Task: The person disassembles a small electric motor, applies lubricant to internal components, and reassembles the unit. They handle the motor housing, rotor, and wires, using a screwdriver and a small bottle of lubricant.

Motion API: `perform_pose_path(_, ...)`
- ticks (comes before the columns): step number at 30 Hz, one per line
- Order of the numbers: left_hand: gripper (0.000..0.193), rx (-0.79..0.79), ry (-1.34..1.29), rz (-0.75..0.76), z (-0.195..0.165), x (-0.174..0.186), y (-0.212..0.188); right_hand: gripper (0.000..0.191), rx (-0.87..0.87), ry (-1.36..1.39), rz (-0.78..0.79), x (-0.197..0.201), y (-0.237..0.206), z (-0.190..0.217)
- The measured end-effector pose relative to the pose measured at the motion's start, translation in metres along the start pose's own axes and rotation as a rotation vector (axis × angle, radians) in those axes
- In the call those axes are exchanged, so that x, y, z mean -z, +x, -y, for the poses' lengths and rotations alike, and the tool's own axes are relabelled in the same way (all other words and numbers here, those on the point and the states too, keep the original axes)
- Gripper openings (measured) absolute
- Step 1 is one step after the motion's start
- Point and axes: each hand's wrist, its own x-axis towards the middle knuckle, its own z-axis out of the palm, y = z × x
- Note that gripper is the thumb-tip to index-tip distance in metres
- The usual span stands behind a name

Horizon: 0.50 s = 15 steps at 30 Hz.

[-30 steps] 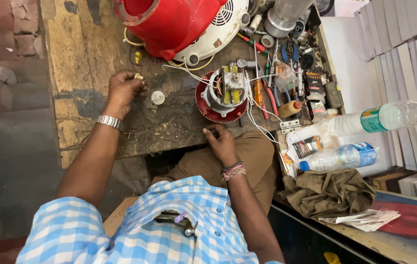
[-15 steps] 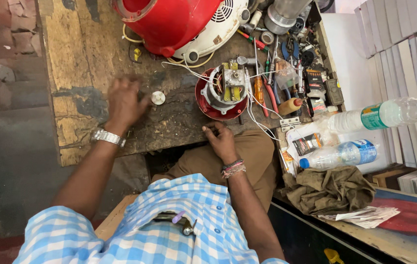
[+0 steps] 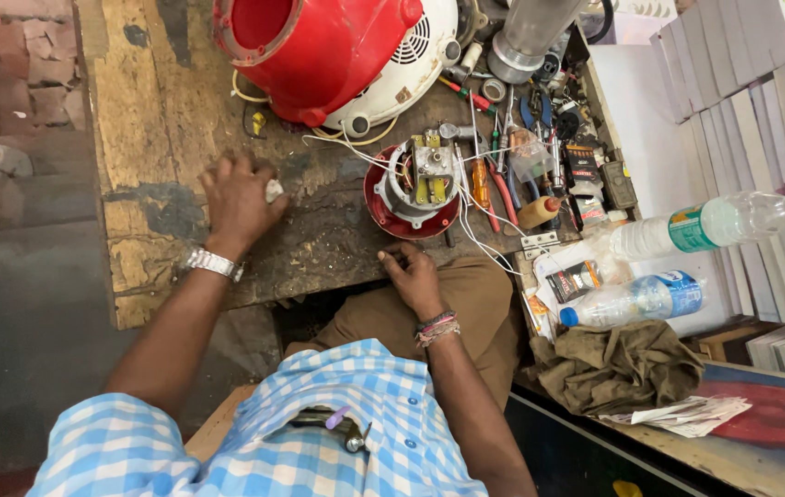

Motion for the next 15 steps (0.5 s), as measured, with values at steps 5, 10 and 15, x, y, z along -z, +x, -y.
perform_pose_path(5,0.028,0.092,-0.213,-0.091,0.011,0.000,0.024,0.020,0.009,0.012,0.002,-0.001,0.001,-0.002)
perform_pose_path(10,0.024,0.163,-0.554,-0.246,0.010,-0.008,0.074,0.019,0.015,0.025,0.004,0.001,0.000,-0.002)
perform_pose_path(15,0.052,-0.008,-0.768,-0.270,0.011,-0.006,0.112,0.020,-0.039,-0.001,0.026,0.001,0.001,-0.003)
